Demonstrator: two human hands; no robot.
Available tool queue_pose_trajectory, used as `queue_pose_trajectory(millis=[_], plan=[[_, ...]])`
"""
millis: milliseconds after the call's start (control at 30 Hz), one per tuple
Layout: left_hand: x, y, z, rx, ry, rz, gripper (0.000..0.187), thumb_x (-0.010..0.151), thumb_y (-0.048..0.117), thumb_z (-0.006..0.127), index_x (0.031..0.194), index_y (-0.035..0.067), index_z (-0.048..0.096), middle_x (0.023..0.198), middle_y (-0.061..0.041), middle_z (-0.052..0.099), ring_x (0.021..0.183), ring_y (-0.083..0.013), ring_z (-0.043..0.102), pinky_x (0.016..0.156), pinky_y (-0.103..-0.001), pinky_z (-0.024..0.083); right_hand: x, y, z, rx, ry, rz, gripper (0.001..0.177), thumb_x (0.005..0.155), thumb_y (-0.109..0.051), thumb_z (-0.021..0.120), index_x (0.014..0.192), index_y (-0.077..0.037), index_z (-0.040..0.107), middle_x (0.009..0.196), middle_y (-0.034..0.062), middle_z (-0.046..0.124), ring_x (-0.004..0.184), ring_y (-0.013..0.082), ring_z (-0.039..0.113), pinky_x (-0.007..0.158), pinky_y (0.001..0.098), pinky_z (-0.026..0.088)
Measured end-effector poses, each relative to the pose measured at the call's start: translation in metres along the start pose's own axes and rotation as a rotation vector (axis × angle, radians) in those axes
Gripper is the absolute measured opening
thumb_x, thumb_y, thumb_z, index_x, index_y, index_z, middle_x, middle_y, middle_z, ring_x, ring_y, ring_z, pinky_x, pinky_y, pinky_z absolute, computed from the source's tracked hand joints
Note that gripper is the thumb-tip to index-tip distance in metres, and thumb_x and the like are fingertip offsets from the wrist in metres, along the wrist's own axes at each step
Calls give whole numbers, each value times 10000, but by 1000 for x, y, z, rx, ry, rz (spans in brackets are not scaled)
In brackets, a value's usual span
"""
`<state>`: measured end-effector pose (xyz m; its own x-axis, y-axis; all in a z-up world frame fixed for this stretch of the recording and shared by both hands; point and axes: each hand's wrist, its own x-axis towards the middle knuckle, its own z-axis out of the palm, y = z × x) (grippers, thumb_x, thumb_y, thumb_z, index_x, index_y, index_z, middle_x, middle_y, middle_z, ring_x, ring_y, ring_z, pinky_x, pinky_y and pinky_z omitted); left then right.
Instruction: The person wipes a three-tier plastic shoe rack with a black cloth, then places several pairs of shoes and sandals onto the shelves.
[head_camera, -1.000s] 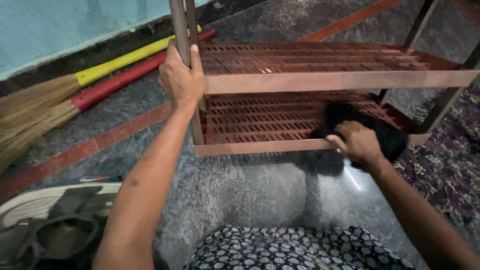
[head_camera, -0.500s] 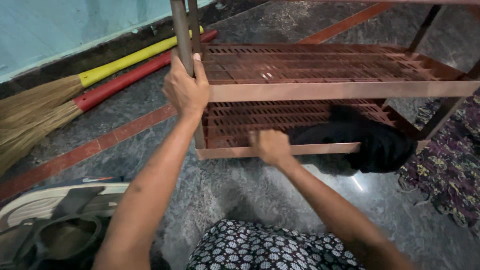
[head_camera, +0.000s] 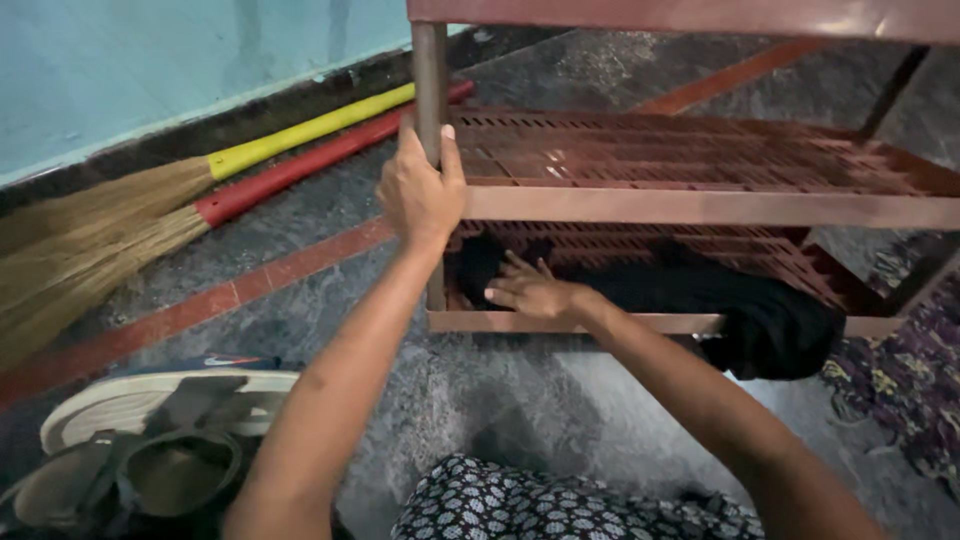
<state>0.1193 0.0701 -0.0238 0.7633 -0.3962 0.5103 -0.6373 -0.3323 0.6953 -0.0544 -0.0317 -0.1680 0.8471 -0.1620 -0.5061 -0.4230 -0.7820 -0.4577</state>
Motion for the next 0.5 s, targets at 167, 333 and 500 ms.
queue_pose_trajectory(millis=[167,333,500], plan=[[-4,-1,0,-10,75,48,495,1018,447,568,1300,41,581,818,-253,711,778,-471,703,713,-605,526,24,-6,-6,-278,-89,-73,676,1004,-579,315,1532,-173,424,1737,159,-60,1554,356,-147,1201,653,-20],[-12,3,-10,-63,-11,2,442,1010,411,556,1246,47,638,769,-241,713,743,-482,693,687,-615,506,57,-3,1,-341,267,-136,610,1028,-512,367,1474,-116,493,1610,167,339,1509,367,225,1201,631,161],[-13,3,-13,-110,5,40,459,1023,396,567,1268,11,622,748,-247,693,726,-469,694,677,-593,522,73,-38,-18,-70,579,-10,576,956,-470,488,1384,-90,557,1414,197,563,1329,386,495,1109,520,352]])
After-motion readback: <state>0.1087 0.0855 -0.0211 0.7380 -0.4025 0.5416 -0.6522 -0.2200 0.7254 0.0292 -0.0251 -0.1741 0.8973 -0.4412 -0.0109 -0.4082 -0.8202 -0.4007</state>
